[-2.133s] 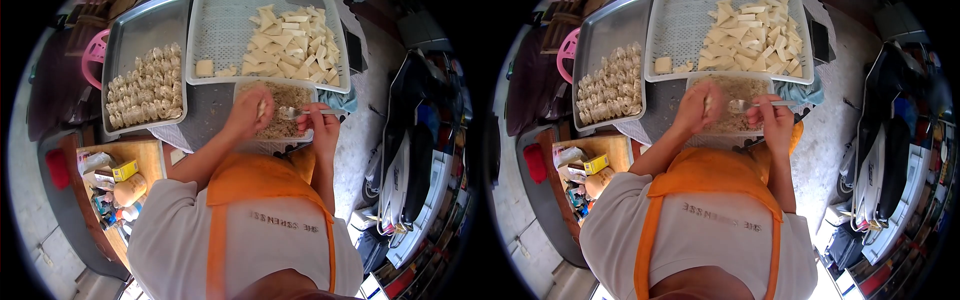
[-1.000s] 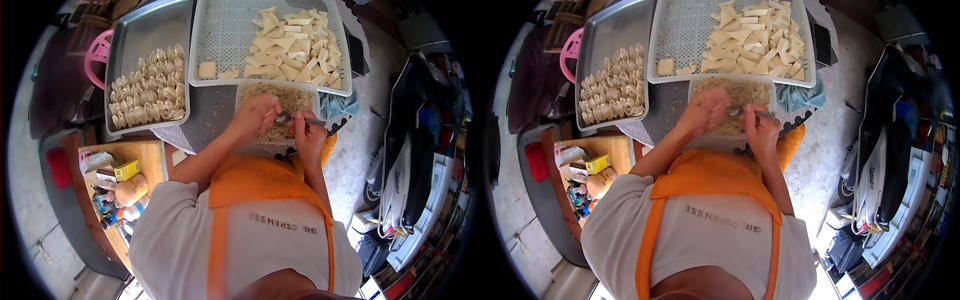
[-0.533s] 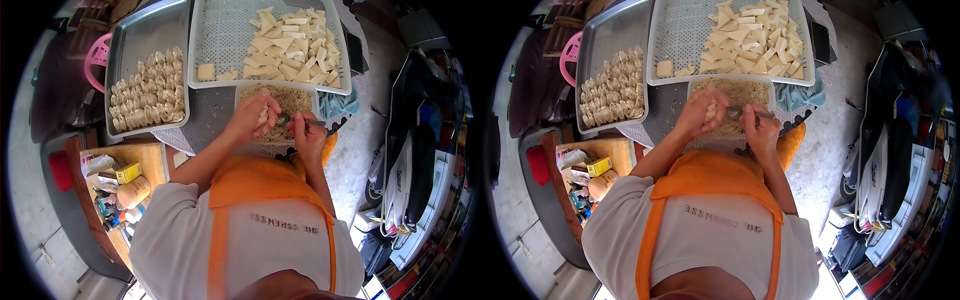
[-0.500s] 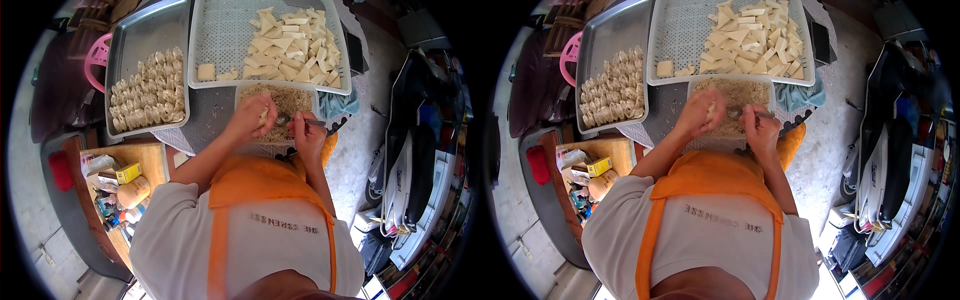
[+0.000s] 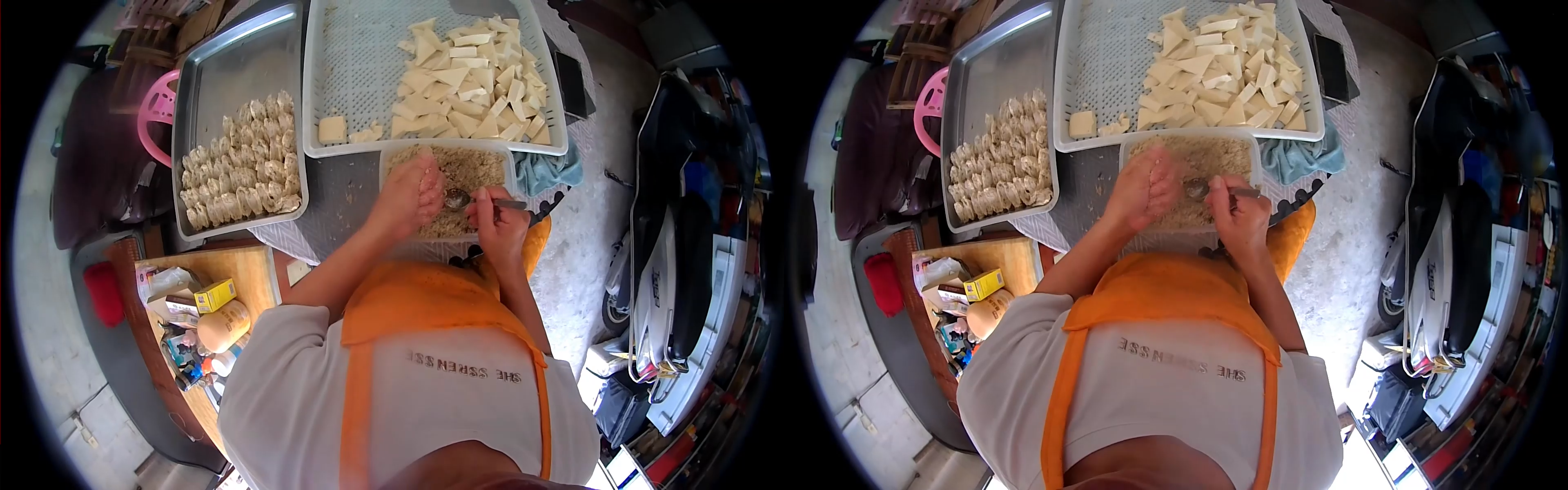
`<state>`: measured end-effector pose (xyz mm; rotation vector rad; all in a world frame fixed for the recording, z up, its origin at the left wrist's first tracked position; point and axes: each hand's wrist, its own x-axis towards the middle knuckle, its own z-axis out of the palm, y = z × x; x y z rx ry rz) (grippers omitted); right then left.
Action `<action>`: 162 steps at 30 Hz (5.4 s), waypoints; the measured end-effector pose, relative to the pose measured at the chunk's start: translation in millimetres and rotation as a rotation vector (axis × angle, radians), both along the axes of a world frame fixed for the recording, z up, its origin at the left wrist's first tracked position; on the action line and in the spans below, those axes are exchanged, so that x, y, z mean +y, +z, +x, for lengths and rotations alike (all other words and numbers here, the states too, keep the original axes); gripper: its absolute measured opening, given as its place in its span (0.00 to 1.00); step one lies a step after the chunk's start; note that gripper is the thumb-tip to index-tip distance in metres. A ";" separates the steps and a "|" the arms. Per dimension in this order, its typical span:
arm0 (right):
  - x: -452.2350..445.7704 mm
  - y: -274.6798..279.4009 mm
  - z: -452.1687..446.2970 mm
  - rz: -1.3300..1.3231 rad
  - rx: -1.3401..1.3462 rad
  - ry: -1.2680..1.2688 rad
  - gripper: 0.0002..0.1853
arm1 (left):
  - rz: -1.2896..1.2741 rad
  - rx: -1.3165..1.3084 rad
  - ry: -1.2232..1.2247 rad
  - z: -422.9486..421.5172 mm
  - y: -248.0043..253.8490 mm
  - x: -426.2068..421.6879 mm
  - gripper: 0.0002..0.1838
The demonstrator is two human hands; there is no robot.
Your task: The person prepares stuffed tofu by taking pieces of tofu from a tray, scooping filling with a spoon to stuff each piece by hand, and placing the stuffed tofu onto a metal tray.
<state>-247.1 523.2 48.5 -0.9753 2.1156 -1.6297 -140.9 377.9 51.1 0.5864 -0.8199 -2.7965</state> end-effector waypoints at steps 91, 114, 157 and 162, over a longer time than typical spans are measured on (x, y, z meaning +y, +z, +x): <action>10.6 -11.3 -5.2 0.140 0.603 0.078 0.16 | -0.357 -0.080 0.003 -0.2 -15.7 12.2 0.24; 6.4 2.8 -2.2 0.053 0.327 -0.032 0.20 | -0.267 -0.105 0.068 -0.3 -1.2 21.0 0.13; 12.3 25.0 -6.8 -0.356 -0.329 -0.181 0.11 | -0.369 -0.048 0.105 -1.1 15.2 8.1 0.37; 8.4 33.5 1.4 -0.368 -0.344 -0.127 0.09 | -0.267 -0.046 0.073 -3.0 4.0 11.2 0.35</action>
